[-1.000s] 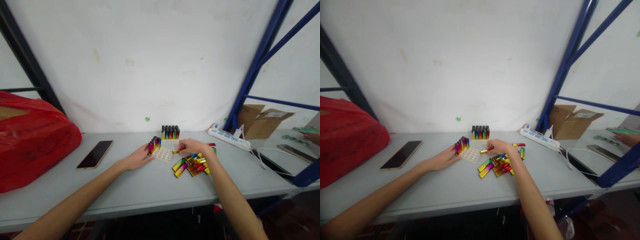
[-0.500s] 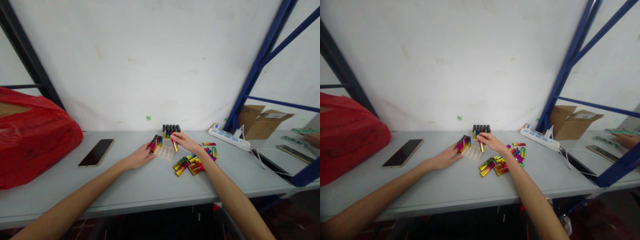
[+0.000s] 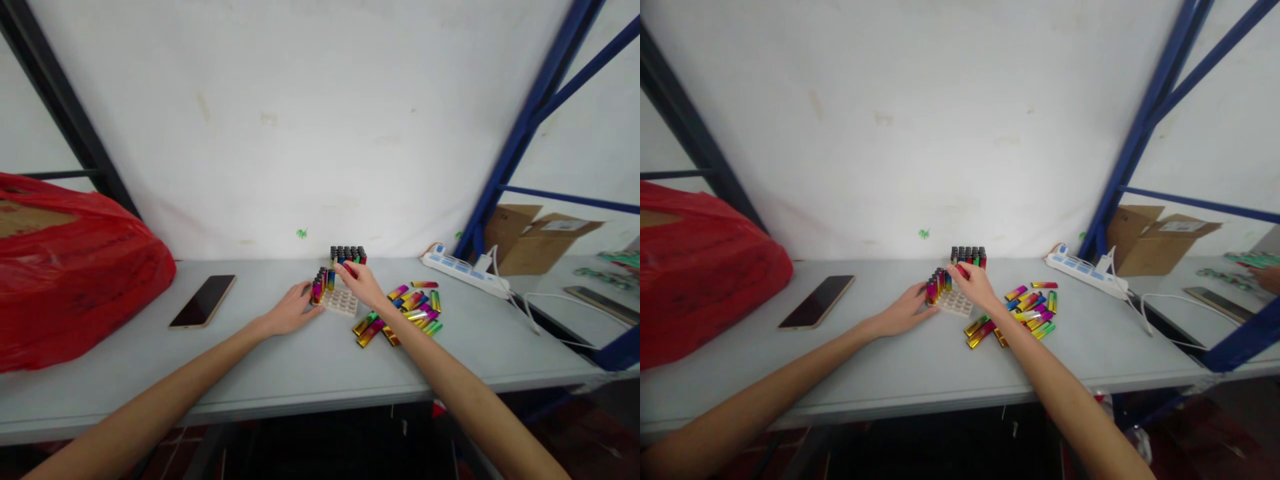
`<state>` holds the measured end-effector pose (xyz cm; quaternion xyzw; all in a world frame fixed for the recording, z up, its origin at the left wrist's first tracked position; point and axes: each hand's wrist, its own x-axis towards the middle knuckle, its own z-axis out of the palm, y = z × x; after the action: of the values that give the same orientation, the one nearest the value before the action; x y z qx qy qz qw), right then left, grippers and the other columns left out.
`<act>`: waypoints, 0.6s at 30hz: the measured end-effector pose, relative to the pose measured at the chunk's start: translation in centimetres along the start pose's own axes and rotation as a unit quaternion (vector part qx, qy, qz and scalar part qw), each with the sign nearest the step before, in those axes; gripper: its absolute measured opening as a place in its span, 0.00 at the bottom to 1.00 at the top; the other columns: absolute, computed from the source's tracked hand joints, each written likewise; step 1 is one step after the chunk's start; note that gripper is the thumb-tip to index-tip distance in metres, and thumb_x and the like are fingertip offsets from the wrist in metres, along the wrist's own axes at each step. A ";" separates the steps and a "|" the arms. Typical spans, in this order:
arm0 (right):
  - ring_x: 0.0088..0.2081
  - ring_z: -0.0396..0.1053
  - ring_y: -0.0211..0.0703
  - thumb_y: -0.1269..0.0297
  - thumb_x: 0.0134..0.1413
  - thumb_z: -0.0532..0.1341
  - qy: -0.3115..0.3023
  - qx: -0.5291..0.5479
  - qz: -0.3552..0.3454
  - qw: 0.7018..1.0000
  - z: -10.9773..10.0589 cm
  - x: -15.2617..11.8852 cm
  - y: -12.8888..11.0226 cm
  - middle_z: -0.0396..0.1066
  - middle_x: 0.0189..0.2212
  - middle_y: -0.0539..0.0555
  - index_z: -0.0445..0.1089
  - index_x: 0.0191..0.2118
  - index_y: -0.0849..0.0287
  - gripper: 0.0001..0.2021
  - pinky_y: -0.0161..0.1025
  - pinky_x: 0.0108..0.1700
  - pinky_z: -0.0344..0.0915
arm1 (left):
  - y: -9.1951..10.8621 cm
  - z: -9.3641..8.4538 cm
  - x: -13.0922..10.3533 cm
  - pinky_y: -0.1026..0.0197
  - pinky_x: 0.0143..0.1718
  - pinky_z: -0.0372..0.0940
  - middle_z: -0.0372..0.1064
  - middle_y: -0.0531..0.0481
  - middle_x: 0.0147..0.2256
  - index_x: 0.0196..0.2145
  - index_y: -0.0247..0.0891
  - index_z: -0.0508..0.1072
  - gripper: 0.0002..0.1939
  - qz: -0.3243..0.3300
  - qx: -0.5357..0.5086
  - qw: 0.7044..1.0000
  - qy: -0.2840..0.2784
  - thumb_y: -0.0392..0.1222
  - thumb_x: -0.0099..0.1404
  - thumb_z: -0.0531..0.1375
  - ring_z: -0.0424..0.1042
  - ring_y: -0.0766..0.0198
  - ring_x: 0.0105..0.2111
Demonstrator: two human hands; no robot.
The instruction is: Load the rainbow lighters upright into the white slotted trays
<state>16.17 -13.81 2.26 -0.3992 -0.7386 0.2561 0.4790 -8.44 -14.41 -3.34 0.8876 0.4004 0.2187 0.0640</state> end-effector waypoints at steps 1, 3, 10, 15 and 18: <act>0.25 0.53 0.36 0.39 0.65 0.56 0.013 -0.014 0.005 1.000 0.2 -0.1 -0.1 0.52 0.20 0.44 0.55 0.24 0.54 0.27 0.37 0.29 0.49 | 0.0 0.0 0.0 0.38 0.69 0.60 0.65 0.32 0.65 0.62 0.35 0.70 0.31 -0.001 0.004 1.000 -0.001 0.64 0.77 0.54 0.65 0.40 0.65; 0.24 0.51 0.36 0.41 0.63 0.56 0.020 -0.016 0.024 0.999 0.6 -0.1 -0.1 0.50 0.19 0.44 0.53 0.22 0.53 0.26 0.37 0.29 0.48 | 0.1 0.1 0.0 0.38 0.69 0.60 0.64 0.31 0.65 0.62 0.34 0.69 0.32 -0.004 0.009 1.000 -0.005 0.64 0.77 0.53 0.65 0.39 0.65; 0.25 0.55 0.37 0.43 0.63 0.54 0.040 -0.013 0.017 0.999 0.8 -0.1 0.2 0.55 0.19 0.45 0.55 0.23 0.53 0.23 0.37 0.29 0.52 | 0.0 0.2 0.0 0.37 0.69 0.60 0.65 0.31 0.64 0.62 0.35 0.69 0.31 -0.001 0.012 1.000 -0.002 0.64 0.77 0.53 0.65 0.39 0.64; 0.27 0.63 0.40 0.44 0.73 0.48 -0.068 -0.045 -0.028 0.996 -0.8 -0.1 -0.7 0.66 0.25 0.47 0.61 0.33 0.53 0.21 0.36 0.32 0.59 | 0.0 0.2 0.0 0.38 0.69 0.60 0.64 0.31 0.65 0.62 0.34 0.69 0.32 0.000 0.011 1.000 -0.003 0.64 0.77 0.53 0.65 0.39 0.65; 0.32 0.66 0.42 0.48 0.76 0.49 -0.117 -0.148 -0.110 0.976 -1.6 -0.1 -1.1 0.69 0.28 0.51 0.63 0.32 0.54 0.22 0.38 0.36 0.59 | -0.1 0.2 0.0 0.38 0.69 0.60 0.64 0.30 0.65 0.62 0.33 0.69 0.33 0.001 0.017 1.000 -0.004 0.64 0.77 0.52 0.64 0.39 0.65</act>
<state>17.28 -14.50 3.71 -0.3491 -0.8587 0.1345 0.3502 -8.38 -14.34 -3.55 0.8897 0.4032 0.2080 0.0505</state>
